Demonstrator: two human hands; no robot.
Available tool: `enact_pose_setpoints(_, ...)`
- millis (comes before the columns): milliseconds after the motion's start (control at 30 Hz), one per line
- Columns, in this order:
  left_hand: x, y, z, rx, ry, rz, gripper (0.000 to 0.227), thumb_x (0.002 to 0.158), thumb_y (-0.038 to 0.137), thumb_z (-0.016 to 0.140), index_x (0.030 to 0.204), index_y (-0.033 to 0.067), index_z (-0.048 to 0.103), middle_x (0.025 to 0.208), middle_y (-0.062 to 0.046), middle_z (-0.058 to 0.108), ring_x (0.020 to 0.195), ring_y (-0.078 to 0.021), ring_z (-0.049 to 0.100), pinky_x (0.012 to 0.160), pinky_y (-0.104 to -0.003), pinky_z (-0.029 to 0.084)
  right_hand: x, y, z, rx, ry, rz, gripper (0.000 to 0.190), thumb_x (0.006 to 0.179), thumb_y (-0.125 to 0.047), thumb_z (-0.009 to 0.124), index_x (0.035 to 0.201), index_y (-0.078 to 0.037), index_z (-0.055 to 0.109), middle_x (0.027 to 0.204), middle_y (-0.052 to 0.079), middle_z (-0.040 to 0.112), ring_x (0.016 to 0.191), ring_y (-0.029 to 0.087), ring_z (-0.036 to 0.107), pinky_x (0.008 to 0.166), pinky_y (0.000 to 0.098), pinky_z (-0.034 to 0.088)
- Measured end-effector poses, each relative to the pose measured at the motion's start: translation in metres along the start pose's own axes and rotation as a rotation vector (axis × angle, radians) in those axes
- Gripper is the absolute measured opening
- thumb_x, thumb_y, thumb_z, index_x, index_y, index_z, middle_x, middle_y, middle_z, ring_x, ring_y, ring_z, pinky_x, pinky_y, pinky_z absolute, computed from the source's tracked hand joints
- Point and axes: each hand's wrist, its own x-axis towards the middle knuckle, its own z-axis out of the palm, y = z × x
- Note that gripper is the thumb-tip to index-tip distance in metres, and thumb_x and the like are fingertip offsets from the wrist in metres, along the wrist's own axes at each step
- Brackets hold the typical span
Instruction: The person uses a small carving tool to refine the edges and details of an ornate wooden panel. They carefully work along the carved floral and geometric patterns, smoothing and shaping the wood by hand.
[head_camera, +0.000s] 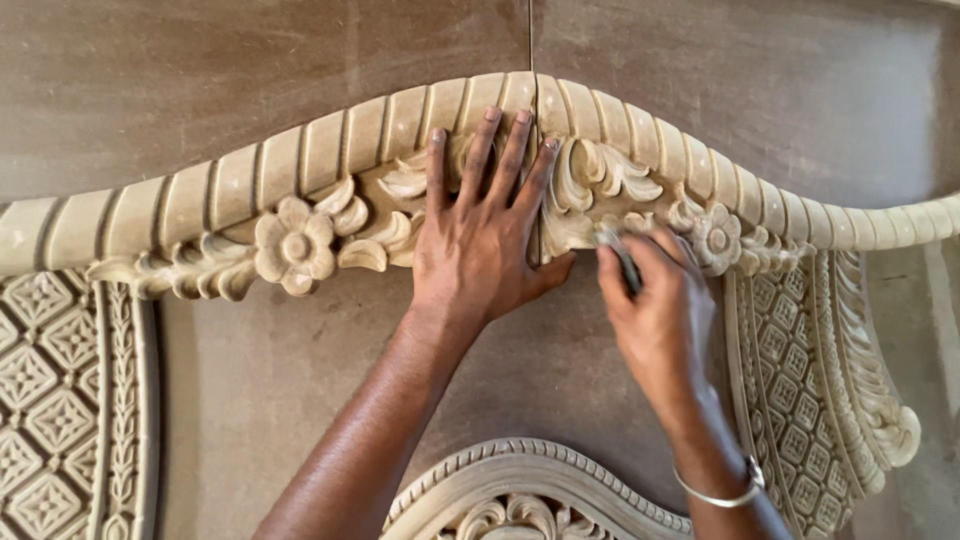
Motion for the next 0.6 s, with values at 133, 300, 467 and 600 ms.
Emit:
enact_pose_setpoints(133,0.002,0.000,0.001,0.010,-0.012,0.003,0.113,0.075,0.082,0.061,0.162,0.0178,0.028,0.170,-0.012,0.015,0.157,-0.0319,0.007,0.123,-0.066,-0.002,0.001,0.014,-0.018,0.064,-0.135,0.384,0.015,0.105,-0.020,0.069,0.102,-0.006,0.075,0.088,0.008,0.071,0.057,0.024,0.059,0.046,0.0375,0.046)
enact_pose_setpoints(300,-0.002,-0.002,-0.006,-0.032,0.023,0.008,0.110,0.080,0.075,0.066,0.164,0.0144,0.029,0.171,-0.014,0.021,0.159,-0.0337,0.010,0.126,-0.065,0.001,0.001,0.002,0.005,-0.088,-0.022,0.155,0.018,0.101,-0.019,0.070,0.108,-0.003,0.069,0.093,0.009,0.072,0.072,0.018,0.067,0.061,0.0350,0.055)
enact_pose_setpoints(467,0.002,-0.001,-0.008,-0.066,0.009,0.026,0.112,0.075,0.074,0.067,0.161,0.0130,0.028,0.169,-0.015,0.021,0.157,-0.0343,0.010,0.123,-0.067,0.001,-0.007,0.005,-0.008,-0.178,-0.028,0.201,0.017,0.103,-0.021,0.070,0.109,-0.006,0.065,0.090,0.011,0.072,0.074,0.022,0.070,0.063,0.0383,0.056)
enact_pose_setpoints(600,-0.002,-0.002,-0.006,-0.059,0.019,0.034,0.111,0.078,0.073,0.066,0.163,0.0120,0.028,0.170,-0.016,0.020,0.158,-0.0353,0.010,0.125,-0.066,0.002,0.003,0.011,0.010,-0.244,-0.045,0.041,0.033,0.103,-0.022,0.071,0.126,-0.002,0.056,0.082,0.015,0.072,0.063,0.027,0.069,0.054,0.0391,0.054)
